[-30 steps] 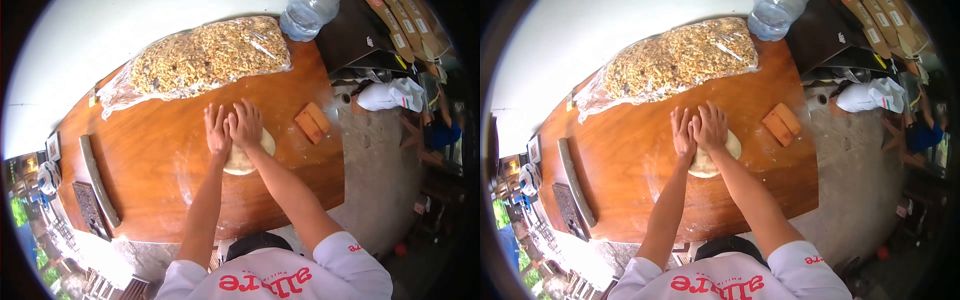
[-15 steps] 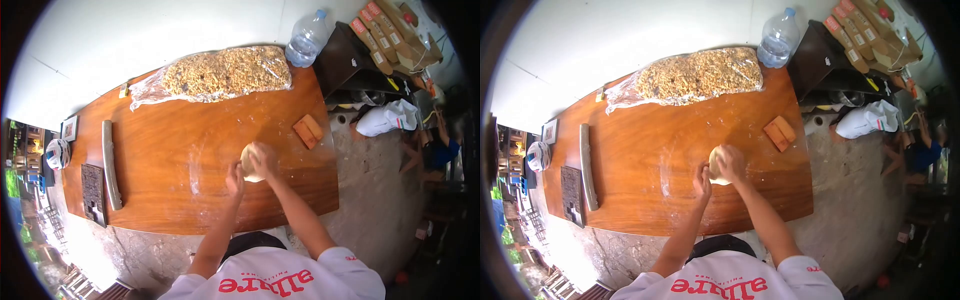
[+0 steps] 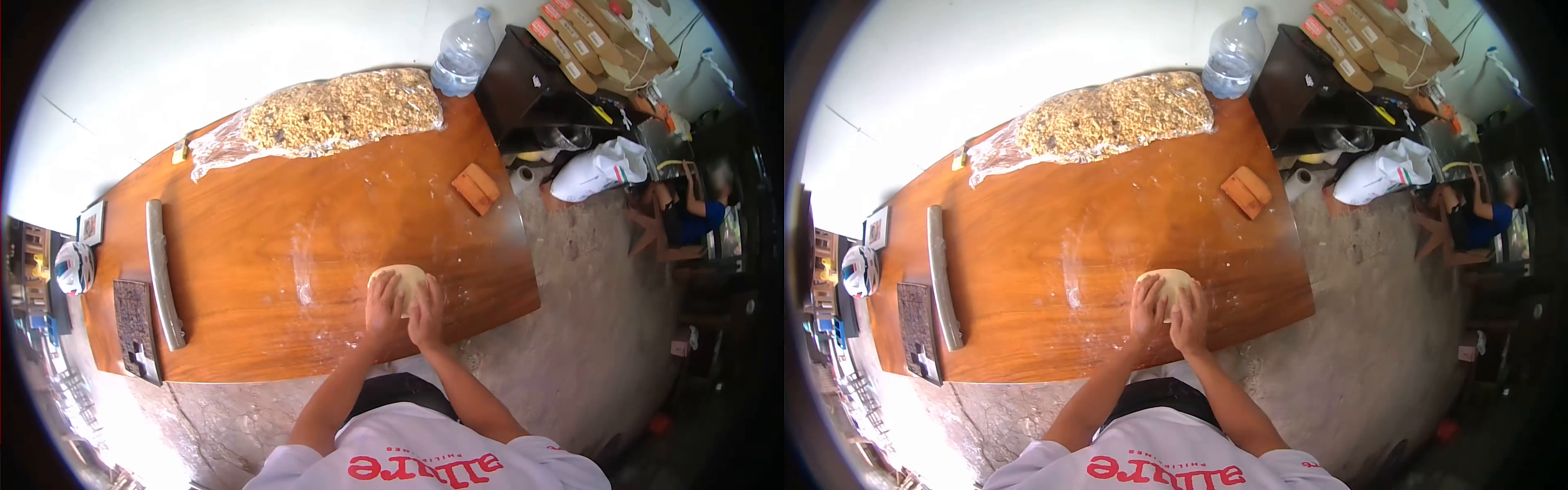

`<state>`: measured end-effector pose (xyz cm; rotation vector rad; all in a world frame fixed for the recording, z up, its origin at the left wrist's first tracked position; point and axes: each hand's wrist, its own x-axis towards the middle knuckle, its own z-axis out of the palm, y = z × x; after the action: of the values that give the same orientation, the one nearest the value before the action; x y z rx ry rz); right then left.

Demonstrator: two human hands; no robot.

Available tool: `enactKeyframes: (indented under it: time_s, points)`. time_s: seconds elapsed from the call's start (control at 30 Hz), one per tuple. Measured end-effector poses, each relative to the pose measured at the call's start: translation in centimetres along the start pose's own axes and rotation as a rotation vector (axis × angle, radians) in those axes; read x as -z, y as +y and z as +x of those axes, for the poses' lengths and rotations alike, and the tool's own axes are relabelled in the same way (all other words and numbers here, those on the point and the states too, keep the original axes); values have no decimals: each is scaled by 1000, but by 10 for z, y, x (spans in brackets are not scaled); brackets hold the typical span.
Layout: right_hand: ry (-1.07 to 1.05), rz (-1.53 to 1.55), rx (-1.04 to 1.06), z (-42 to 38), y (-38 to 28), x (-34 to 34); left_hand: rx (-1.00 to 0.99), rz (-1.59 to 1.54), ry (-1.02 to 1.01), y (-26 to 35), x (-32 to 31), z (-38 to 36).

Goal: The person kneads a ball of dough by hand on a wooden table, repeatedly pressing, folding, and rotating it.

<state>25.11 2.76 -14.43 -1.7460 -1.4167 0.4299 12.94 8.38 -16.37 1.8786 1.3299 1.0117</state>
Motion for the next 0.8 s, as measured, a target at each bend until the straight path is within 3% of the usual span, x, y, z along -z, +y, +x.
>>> enactKeyframes:
  time_s: [0.07, 0.2, 0.43, 0.63, 0.73, 0.8]
  points:
    - [-75, -155, 179, -5, 7, -21, -7, 36, -28, -5, -2, -20]
    - [-57, -195, 193, 10, 18, -38, 9, 84, -78, -16, 0, -9]
    - [-241, -332, 214, 155, 45, -55, 44, 278, 13, -44, -25, 121]
    - [11, -321, 202, 299, 69, -99, 175, 305, 239, -72, -49, 247]
    - [63, -297, 198, 338, 75, -121, 223, 298, 307, -74, -41, 260]
    - [96, -146, 188, 341, 89, -129, 388, -200, 162, -51, -35, 256]
